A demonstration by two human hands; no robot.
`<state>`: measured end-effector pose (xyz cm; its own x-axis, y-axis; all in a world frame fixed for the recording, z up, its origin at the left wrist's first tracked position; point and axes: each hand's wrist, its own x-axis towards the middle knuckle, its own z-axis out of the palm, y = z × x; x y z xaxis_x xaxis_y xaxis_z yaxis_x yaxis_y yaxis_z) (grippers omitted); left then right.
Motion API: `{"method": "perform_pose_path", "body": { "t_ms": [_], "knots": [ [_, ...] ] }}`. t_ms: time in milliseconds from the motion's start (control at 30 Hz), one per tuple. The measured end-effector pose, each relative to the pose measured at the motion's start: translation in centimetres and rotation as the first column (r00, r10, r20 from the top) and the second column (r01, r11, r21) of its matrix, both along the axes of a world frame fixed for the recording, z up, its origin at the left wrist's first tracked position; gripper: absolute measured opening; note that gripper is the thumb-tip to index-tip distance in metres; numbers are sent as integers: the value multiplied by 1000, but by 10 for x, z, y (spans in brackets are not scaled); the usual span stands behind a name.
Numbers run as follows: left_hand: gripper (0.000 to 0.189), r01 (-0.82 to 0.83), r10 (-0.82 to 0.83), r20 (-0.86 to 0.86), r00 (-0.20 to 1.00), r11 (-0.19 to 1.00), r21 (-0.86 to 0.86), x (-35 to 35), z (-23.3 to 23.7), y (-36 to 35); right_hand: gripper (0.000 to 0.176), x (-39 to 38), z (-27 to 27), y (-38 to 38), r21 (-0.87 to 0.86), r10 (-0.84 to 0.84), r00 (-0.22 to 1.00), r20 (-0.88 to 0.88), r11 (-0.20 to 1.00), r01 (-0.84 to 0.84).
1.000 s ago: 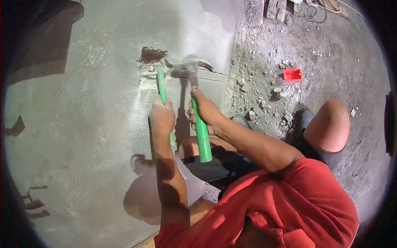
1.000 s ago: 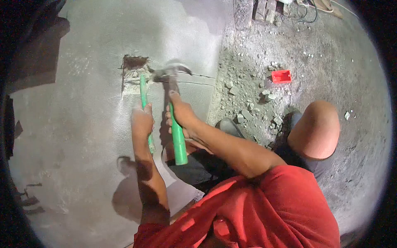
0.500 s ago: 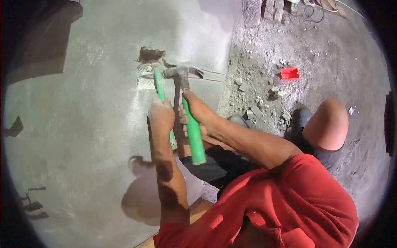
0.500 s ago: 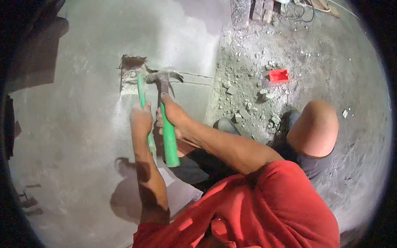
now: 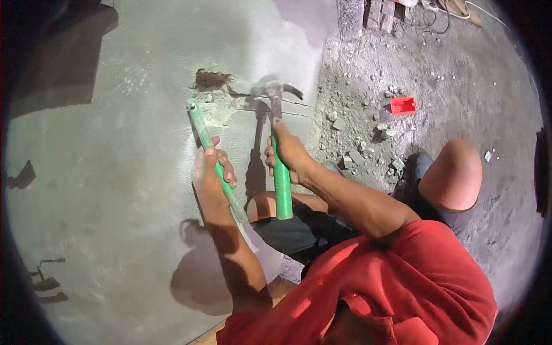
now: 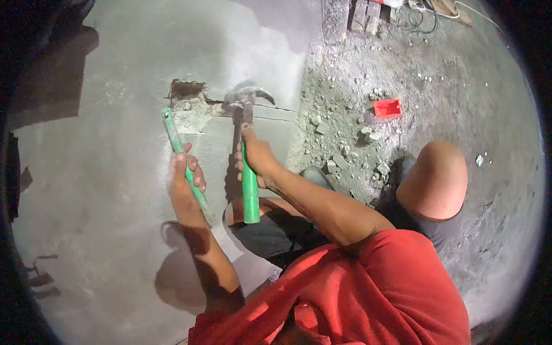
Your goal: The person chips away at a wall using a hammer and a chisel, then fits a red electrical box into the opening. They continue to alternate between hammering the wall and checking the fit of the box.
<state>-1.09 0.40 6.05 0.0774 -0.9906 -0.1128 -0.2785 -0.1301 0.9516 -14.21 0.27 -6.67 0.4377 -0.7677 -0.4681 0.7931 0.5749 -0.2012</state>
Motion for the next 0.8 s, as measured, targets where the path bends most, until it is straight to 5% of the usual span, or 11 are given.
{"method": "perform_pose_path", "body": {
  "t_ms": [33, 100, 233, 300, 433, 500, 600, 733, 800],
  "knots": [
    [28, -12, 12, -1, 1000, 1000, 8, -1, -9, 3, 50, 0, -2, 2, 45, -56, 997, 55, 998, 54],
    [39, 6, -36, 349, 936, 996, 87, 3, -28, -7, 50, -8, -7, 6, 32, -45, 998, 34, 999, 44],
    [36, -43, 27, 566, 824, 999, 16, 12, -49, -20, 49, -26, -13, 13, -101, -16, 976, -216, 995, -6],
    [36, -106, 170, 707, 687, 985, -133, 17, -54, -24, 49, -34, -16, 14, -329, -152, 905, -396, 944, 14],
    [42, -147, 220, 697, 683, 975, -164, 20, -60, -29, 44, -46, -12, 11, -465, -227, 855, -466, 885, -19],
    [49, -25, 275, 830, 486, 953, -301, 15, -61, -28, 42, -45, -17, 10, -520, -300, 782, -546, 853, -36],
    [50, -6, 303, 869, 391, 945, -327, -3, -50, -24, 40, -42, -12, 11, -592, -419, 732, -536, 805, 28],
    [47, -26, 284, 885, 368, 955, -295, -18, -41, -19, 44, -49, 0, 11, -539, -343, 776, -529, 842, 5],
    [45, -118, 259, 832, 490, 966, -231, -31, -31, -12, 42, -43, 1, 9, -575, -410, 730, -547, 818, 28]
  ]
}}
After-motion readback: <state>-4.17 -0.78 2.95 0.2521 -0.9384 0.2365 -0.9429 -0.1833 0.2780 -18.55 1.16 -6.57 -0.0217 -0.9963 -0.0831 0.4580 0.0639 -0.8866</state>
